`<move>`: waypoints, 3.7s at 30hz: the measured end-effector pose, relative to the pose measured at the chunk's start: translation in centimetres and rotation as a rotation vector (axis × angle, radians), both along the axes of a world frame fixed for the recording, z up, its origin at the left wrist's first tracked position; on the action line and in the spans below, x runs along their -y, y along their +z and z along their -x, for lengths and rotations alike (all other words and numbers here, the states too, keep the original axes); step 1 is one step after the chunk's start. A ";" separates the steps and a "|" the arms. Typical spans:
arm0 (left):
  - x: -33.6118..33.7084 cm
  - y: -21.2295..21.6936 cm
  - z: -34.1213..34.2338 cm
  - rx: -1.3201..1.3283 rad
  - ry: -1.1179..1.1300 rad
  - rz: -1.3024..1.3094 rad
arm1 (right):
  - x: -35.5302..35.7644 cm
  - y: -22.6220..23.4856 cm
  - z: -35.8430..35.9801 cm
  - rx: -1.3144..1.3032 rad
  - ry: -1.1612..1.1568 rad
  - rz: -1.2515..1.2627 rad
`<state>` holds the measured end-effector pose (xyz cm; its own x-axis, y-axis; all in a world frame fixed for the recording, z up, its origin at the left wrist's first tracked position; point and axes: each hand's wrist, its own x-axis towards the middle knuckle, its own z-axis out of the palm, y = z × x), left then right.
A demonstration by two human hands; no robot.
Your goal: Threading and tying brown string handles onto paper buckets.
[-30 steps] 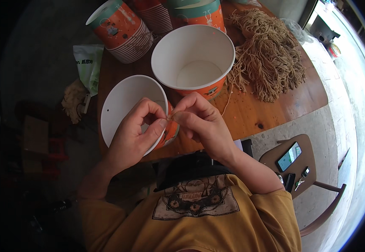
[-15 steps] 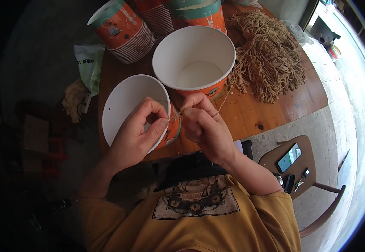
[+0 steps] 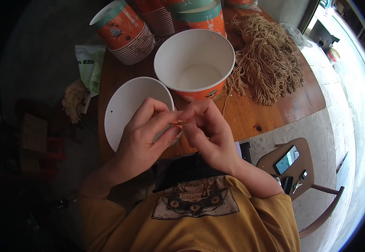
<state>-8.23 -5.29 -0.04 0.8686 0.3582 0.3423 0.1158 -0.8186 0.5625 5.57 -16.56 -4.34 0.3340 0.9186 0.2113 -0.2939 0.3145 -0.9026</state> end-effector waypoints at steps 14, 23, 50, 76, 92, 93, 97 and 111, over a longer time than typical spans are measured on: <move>2.1 -0.3 1.4 0.039 0.139 -0.438 | 2.0 1.7 0.6 0.317 -0.031 -0.191; 1.9 0.0 3.3 0.023 0.000 -0.551 | 1.8 2.2 1.0 0.416 0.077 -0.138; -11.7 -1.5 13.9 -0.130 0.326 -0.604 | 3.4 0.7 -7.1 -0.077 0.037 -0.236; -5.6 -0.6 13.6 -0.061 0.071 -0.591 | -3.7 4.7 -5.0 -0.010 -0.120 -0.138; -6.6 0.7 13.4 -0.011 0.143 -0.384 | -3.7 3.9 -0.2 0.230 0.053 -0.006; -5.8 0.8 12.3 0.021 0.170 -0.306 | -3.8 2.8 0.7 0.190 0.082 0.000; -1.9 0.9 8.4 0.151 0.141 -0.172 | -3.5 1.2 1.9 0.339 0.226 0.125; 1.7 0.9 4.8 -0.023 0.155 0.351 | -2.5 1.6 1.7 1.076 0.133 -0.101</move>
<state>-12.98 -6.94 0.86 0.8011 0.5777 0.1566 0.2386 -0.5482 0.8016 3.84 -14.09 -2.72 -0.1721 0.8958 0.4098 0.5979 0.4256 -0.6792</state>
